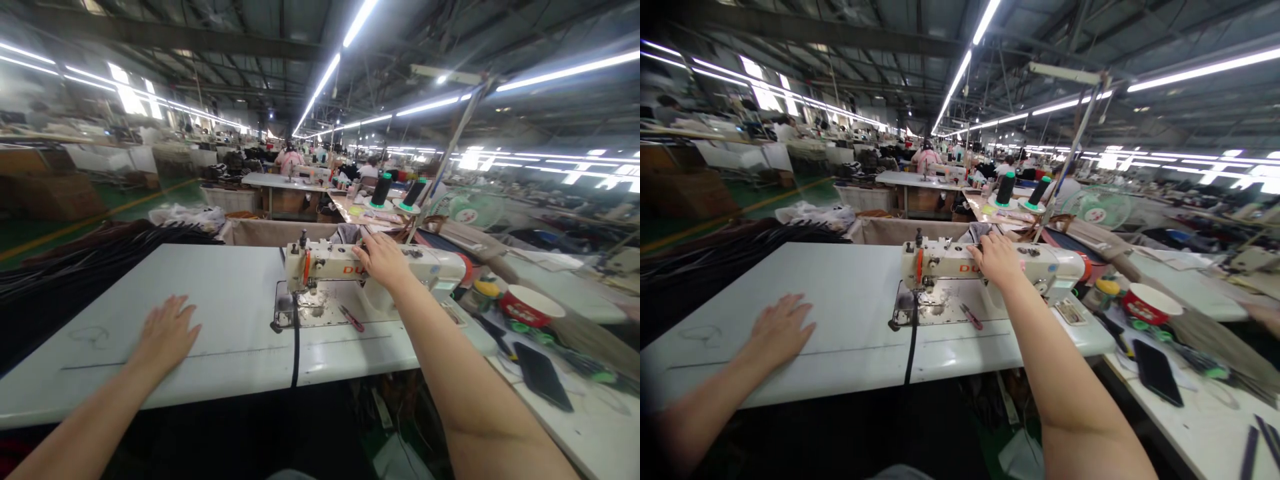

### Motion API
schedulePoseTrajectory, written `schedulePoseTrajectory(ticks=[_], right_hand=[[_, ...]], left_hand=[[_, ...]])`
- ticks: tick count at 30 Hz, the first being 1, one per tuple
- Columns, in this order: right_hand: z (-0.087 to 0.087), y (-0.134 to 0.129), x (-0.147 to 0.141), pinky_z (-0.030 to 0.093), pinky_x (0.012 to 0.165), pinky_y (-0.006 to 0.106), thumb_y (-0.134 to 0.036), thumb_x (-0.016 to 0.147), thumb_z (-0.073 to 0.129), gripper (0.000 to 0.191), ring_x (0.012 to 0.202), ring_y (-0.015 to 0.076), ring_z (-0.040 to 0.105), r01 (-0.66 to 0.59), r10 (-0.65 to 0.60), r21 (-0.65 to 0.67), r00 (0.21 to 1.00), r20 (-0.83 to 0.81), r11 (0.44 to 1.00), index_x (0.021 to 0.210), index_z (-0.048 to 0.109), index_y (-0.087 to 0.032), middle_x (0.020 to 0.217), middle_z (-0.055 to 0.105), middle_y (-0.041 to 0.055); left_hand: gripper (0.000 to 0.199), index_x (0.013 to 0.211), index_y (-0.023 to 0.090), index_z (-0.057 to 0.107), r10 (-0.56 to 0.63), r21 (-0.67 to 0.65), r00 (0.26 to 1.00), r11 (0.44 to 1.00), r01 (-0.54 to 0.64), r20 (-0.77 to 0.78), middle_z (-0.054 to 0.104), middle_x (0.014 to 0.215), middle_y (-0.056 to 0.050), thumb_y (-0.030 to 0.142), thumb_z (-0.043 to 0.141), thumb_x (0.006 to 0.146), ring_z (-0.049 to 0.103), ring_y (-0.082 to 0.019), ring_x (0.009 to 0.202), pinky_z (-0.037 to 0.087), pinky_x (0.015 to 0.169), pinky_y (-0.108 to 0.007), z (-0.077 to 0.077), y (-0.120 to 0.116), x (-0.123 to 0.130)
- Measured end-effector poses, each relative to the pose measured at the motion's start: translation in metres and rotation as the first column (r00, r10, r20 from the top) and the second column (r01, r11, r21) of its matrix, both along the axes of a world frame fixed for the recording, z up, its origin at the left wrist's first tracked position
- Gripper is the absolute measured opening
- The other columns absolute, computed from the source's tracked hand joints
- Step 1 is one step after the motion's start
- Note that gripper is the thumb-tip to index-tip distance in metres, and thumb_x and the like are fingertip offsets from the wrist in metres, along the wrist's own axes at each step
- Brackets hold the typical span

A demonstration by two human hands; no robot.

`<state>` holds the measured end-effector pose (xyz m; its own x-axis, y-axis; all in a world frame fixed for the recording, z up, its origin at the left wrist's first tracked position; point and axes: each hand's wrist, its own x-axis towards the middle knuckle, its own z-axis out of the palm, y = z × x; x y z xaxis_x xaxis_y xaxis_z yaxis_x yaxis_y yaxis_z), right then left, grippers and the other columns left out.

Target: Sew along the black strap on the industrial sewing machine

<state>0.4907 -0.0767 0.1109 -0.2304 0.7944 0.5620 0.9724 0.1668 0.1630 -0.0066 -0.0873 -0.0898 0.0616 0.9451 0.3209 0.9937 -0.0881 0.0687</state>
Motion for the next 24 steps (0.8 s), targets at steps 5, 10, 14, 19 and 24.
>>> schedulePoseTrajectory(ticks=[5, 10, 14, 19, 24], right_hand=[[-0.014, -0.04, -0.019, 0.042, 0.111, 0.05, -0.05, 0.107, 0.043, 0.05, 0.127, 0.0373, 0.059, -0.037, 0.059, 0.139, 0.986, -0.156, 0.99, 0.13, 0.064, -0.011, 0.129, 0.069, 0.0233], [-0.086, -0.123, -0.064, 0.055, 0.073, 0.034, -0.043, 0.107, 0.042, 0.036, 0.073, 0.0233, 0.071, -0.303, -0.023, -0.325, 0.698, -0.716, 0.896, 0.096, 0.068, -0.021, 0.079, 0.074, 0.0056], [-0.172, -0.176, -0.089, 0.056, 0.07, 0.033, -0.036, 0.094, 0.067, 0.019, 0.075, 0.0248, 0.074, -0.583, -0.29, -0.653, 0.597, -0.748, 0.483, 0.087, 0.075, -0.02, 0.079, 0.077, 0.0053], [-0.249, -0.192, -0.106, 0.054, 0.104, 0.048, -0.036, 0.083, 0.078, 0.062, 0.122, 0.0354, 0.068, -0.616, -0.441, -0.584, 0.388, -0.809, 0.529, 0.141, 0.065, -0.019, 0.14, 0.066, 0.0195], [-0.251, -0.181, -0.122, 0.04, 0.119, 0.051, -0.053, 0.086, 0.078, 0.051, 0.135, 0.0359, 0.058, -0.771, -0.274, -0.345, 0.227, -0.934, 0.536, 0.128, 0.072, -0.026, 0.137, 0.069, 0.0127]], left_hand=[[0.042, 0.126, 0.01, 0.067, -0.291, 0.028, 0.939, 0.956, 0.291, 0.182, 0.053, 0.154, -0.018, 0.024, 0.046, 0.092, 0.057, -0.03, 0.14, 0.045, 0.122, -0.044, 0.005, -0.002, 0.085], [0.035, 0.119, 0.016, 0.07, -0.444, 0.088, 0.832, 0.893, 0.442, 0.333, 0.063, 0.143, -0.014, 0.014, 0.047, 0.093, 0.064, -0.027, 0.13, 0.051, 0.117, -0.044, 0.005, -0.002, 0.151], [0.035, 0.107, 0.017, 0.072, -0.51, 0.168, 0.772, 0.858, 0.485, 0.38, 0.071, 0.124, -0.012, 0.004, 0.048, 0.087, 0.069, -0.024, 0.115, 0.055, 0.111, -0.044, 0.003, 0.011, 0.184], [0.035, 0.101, 0.017, 0.07, -0.485, 0.2, 0.797, 0.875, 0.441, 0.361, 0.071, 0.115, -0.011, -0.002, 0.049, 0.081, 0.067, -0.026, 0.113, 0.055, 0.108, -0.046, -0.006, 0.018, 0.195], [0.029, 0.092, 0.018, 0.067, -0.462, 0.185, 0.805, 0.887, 0.423, 0.372, 0.07, 0.107, -0.01, -0.001, 0.048, 0.08, 0.066, -0.025, 0.106, 0.055, 0.104, -0.044, -0.01, 0.014, 0.19]])
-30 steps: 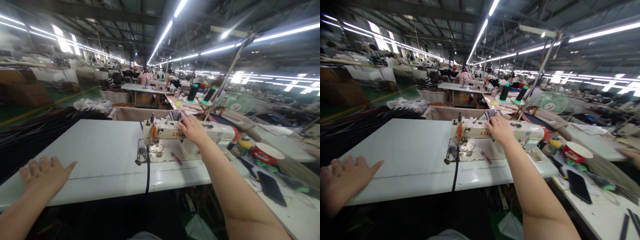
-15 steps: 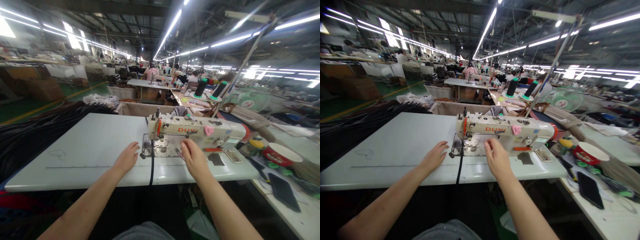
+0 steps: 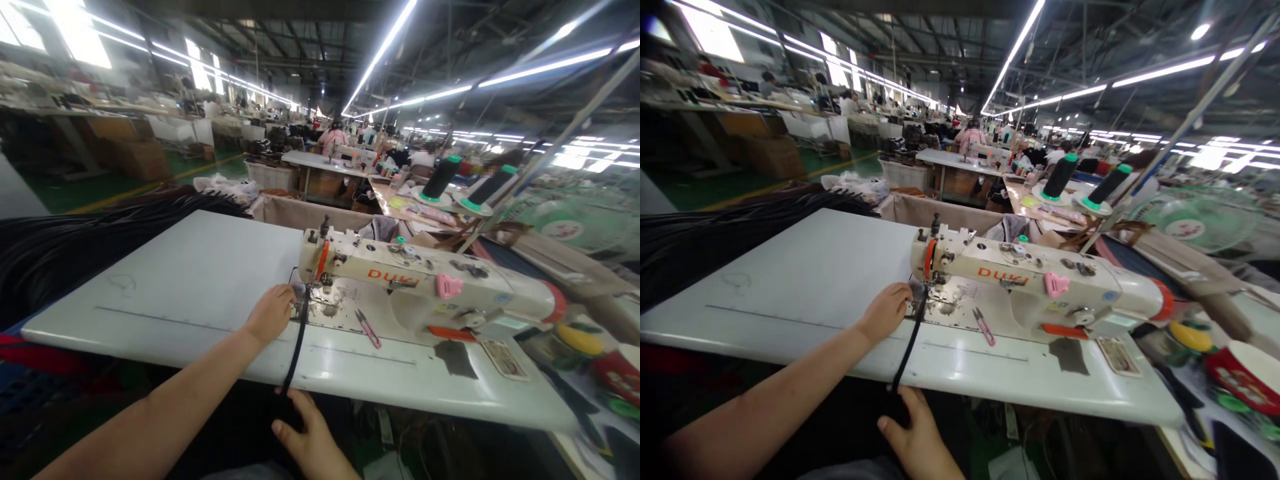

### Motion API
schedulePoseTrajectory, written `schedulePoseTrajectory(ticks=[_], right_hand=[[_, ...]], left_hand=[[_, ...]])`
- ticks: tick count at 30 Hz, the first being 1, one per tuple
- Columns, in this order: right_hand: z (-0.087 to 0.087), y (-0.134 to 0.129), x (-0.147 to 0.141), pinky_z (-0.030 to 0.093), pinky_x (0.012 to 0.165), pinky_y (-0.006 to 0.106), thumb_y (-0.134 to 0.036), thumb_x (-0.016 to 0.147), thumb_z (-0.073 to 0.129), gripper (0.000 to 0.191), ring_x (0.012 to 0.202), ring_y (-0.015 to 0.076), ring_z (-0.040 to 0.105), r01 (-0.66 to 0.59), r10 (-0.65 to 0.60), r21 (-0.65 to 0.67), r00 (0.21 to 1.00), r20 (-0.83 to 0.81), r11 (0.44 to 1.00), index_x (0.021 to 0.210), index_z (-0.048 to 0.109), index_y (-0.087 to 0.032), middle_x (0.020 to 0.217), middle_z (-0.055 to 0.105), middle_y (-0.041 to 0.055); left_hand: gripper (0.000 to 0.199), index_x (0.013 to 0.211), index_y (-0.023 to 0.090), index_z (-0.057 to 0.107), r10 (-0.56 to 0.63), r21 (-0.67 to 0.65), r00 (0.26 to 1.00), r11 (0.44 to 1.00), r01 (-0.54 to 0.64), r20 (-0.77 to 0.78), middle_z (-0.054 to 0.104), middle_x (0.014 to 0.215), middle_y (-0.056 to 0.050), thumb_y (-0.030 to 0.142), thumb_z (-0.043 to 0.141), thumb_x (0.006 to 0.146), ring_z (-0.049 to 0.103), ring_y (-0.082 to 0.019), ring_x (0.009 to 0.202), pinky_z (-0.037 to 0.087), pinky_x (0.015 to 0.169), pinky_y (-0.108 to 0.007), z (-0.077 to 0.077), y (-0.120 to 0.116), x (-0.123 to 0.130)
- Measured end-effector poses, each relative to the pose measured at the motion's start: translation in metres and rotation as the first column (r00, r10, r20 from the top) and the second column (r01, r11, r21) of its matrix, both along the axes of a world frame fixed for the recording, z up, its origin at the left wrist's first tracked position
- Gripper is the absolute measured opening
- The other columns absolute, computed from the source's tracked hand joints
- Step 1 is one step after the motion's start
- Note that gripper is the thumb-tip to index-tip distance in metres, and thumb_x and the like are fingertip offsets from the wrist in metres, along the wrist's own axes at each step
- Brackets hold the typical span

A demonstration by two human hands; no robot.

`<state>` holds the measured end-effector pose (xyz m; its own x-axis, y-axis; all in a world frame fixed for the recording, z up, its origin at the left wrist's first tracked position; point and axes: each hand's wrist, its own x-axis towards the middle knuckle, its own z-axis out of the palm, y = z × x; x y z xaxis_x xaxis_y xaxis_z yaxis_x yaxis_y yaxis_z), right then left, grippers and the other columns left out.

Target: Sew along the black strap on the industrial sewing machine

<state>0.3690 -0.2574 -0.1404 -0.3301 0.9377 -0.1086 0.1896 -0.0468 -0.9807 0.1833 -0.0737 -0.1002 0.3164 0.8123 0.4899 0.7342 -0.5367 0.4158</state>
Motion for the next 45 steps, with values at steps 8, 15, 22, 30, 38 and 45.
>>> schedulePoseTrajectory(ticks=[8, 15, 22, 30, 38, 45], right_hand=[[0.036, 0.001, 0.001, 0.046, 0.07, 0.03, -0.07, 0.09, 0.067, 0.052, 0.071, 0.019, 0.064, -0.078, 0.035, -0.192, 0.974, -0.222, 0.978, 0.089, 0.073, -0.019, 0.074, 0.074, 0.0036], [0.051, -0.005, 0.0, 0.047, 0.077, 0.031, -0.062, 0.084, 0.079, 0.045, 0.075, 0.0198, 0.066, -0.073, -0.018, -0.254, 0.941, -0.338, 0.965, 0.096, 0.074, -0.019, 0.077, 0.074, 0.003], [0.065, -0.016, -0.008, 0.047, 0.079, 0.031, -0.06, 0.093, 0.071, 0.043, 0.08, 0.0202, 0.064, -0.056, 0.028, -0.111, 0.97, -0.24, 0.992, 0.08, 0.077, -0.02, 0.08, 0.072, 0.0032], [0.071, -0.046, -0.01, 0.048, 0.083, 0.035, -0.06, 0.095, 0.068, 0.042, 0.085, 0.0227, 0.065, -0.034, 0.006, -0.132, 0.978, -0.207, 0.991, 0.08, 0.084, -0.024, 0.082, 0.072, 0.0049], [0.061, -0.047, -0.008, 0.047, 0.083, 0.036, -0.058, 0.096, 0.067, 0.041, 0.086, 0.0236, 0.066, -0.008, -0.021, -0.135, 0.977, -0.21, 0.991, 0.082, 0.086, -0.024, 0.083, 0.072, 0.006], [0.064, -0.039, -0.003, 0.046, 0.08, 0.035, -0.06, 0.096, 0.066, 0.044, 0.083, 0.0222, 0.064, 0.016, -0.038, -0.151, 0.989, -0.141, 0.988, 0.082, 0.087, -0.024, 0.081, 0.07, 0.0054]], left_hand=[[0.034, 0.104, 0.019, 0.071, -0.037, -0.036, 0.998, 0.999, 0.038, 0.042, 0.071, 0.115, -0.01, 0.002, 0.053, 0.081, 0.067, -0.025, 0.111, 0.054, 0.104, -0.044, 0.005, -0.003, 0.002], [0.036, 0.126, 0.019, 0.068, -0.116, -0.054, 0.993, 0.992, 0.116, 0.012, 0.07, 0.132, -0.012, 0.019, 0.065, 0.089, 0.066, -0.026, 0.124, 0.053, 0.112, -0.045, 0.008, -0.005, 0.004], [0.034, 0.124, 0.018, 0.068, -0.234, -0.028, 0.971, 0.972, 0.233, -0.054, 0.07, 0.131, -0.012, 0.015, 0.059, 0.092, 0.068, -0.024, 0.123, 0.054, 0.112, -0.041, 0.005, -0.007, 0.006], [0.026, 0.121, 0.018, 0.068, -0.275, -0.028, 0.951, 0.961, 0.274, -0.145, 0.07, 0.126, -0.013, 0.017, 0.051, 0.1, 0.069, -0.025, 0.117, 0.057, 0.107, -0.044, 0.003, -0.011, 0.006], [0.025, 0.119, 0.019, 0.067, -0.25, 0.01, 0.95, 0.967, 0.256, -0.19, 0.07, 0.127, -0.012, 0.017, 0.051, 0.1, 0.07, -0.025, 0.115, 0.057, 0.105, -0.042, -0.003, -0.018, 0.008], [0.023, 0.115, 0.019, 0.068, -0.225, 0.028, 0.941, 0.97, 0.24, -0.252, 0.071, 0.125, -0.013, 0.016, 0.051, 0.1, 0.07, -0.026, 0.113, 0.058, 0.102, -0.042, -0.004, -0.021, 0.008]])
